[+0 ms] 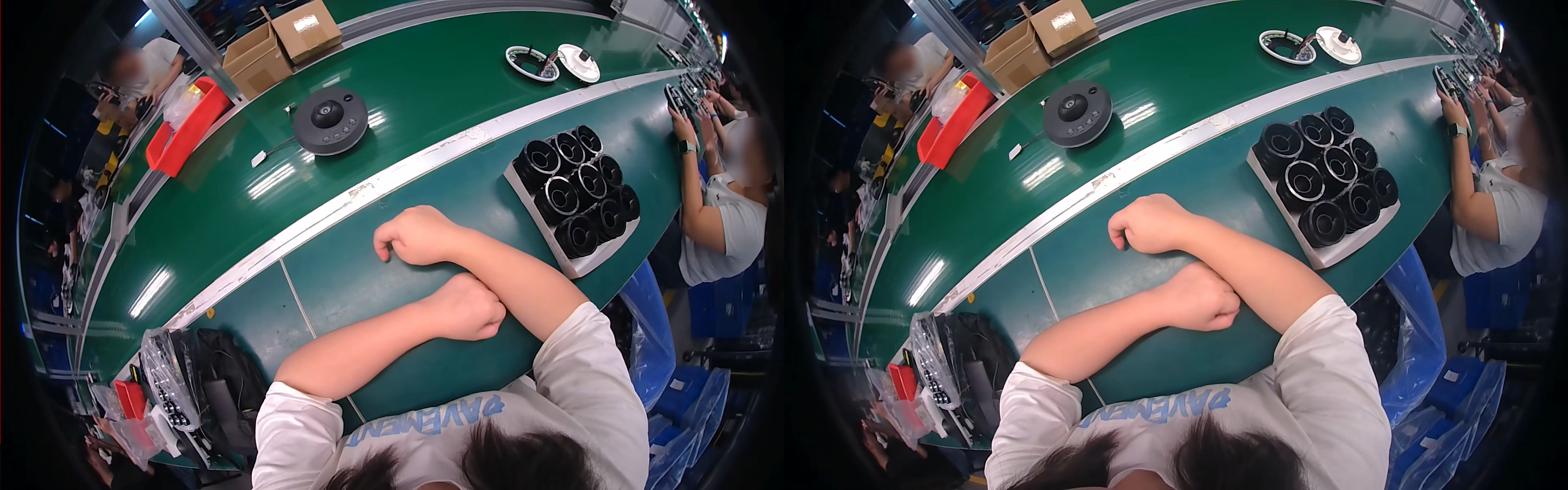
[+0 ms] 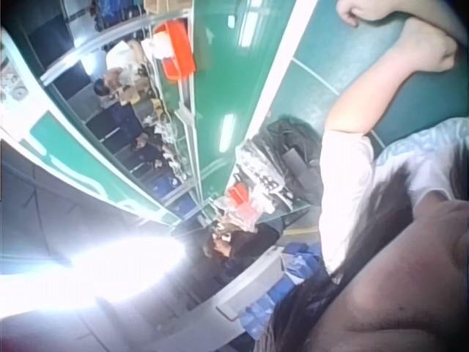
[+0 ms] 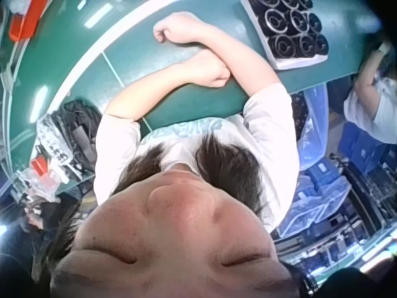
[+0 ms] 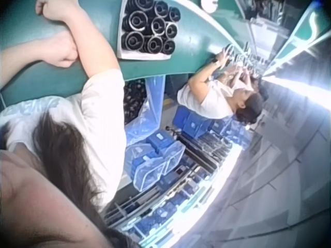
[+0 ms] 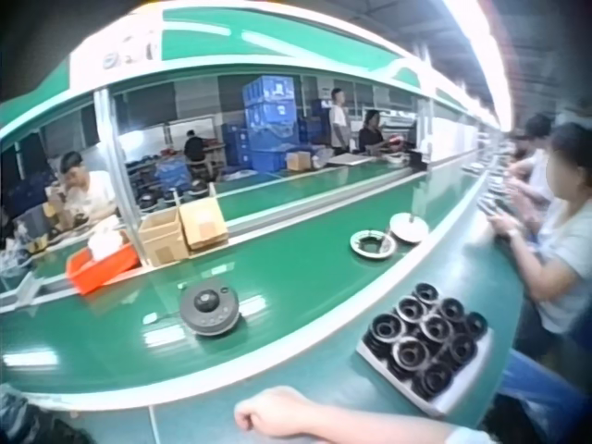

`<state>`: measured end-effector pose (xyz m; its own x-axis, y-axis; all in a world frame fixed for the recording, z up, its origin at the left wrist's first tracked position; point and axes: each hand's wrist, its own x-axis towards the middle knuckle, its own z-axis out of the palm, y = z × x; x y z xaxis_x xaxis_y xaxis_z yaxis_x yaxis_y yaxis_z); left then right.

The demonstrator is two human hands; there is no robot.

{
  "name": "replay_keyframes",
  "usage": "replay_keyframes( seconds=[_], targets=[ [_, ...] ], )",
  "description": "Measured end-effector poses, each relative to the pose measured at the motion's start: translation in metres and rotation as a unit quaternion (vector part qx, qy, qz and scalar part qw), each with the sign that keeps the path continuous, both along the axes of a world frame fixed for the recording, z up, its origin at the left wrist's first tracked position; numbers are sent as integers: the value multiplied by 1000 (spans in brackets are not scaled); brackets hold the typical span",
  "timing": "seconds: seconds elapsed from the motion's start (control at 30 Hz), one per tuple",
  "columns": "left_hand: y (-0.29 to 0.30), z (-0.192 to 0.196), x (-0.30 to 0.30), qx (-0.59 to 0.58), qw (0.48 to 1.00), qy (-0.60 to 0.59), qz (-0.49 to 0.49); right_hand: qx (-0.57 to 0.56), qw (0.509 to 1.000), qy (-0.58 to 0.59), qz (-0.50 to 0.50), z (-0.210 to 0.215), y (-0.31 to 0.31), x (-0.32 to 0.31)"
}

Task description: The recorder is assembling circular electronic components, possibly LED light fixtures, on a factory line by connecting internal wiring and fitting housing covers.

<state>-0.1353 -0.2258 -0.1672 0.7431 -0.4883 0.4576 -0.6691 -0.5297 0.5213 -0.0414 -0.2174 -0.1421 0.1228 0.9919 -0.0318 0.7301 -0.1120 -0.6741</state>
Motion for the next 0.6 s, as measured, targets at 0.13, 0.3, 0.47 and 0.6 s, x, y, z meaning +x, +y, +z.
replay_keyframes(
  seconds=[0.13,0.3,0.47,0.6],
  targets=[
    [0,-1,1,-1,1000,-9,0,1,1000,3,2,0,0,1],
    [0,0,1,0,1000,-10,-1,-3,1000,2,-1,3,-2,1],
    [1,0,0,3,1000,-8,-1,19,1000,5,1,-4,0,1],
    [2,-1,0,4,1000,-9,-4,17,1000,3,1,-4,1,1]
  ],
)
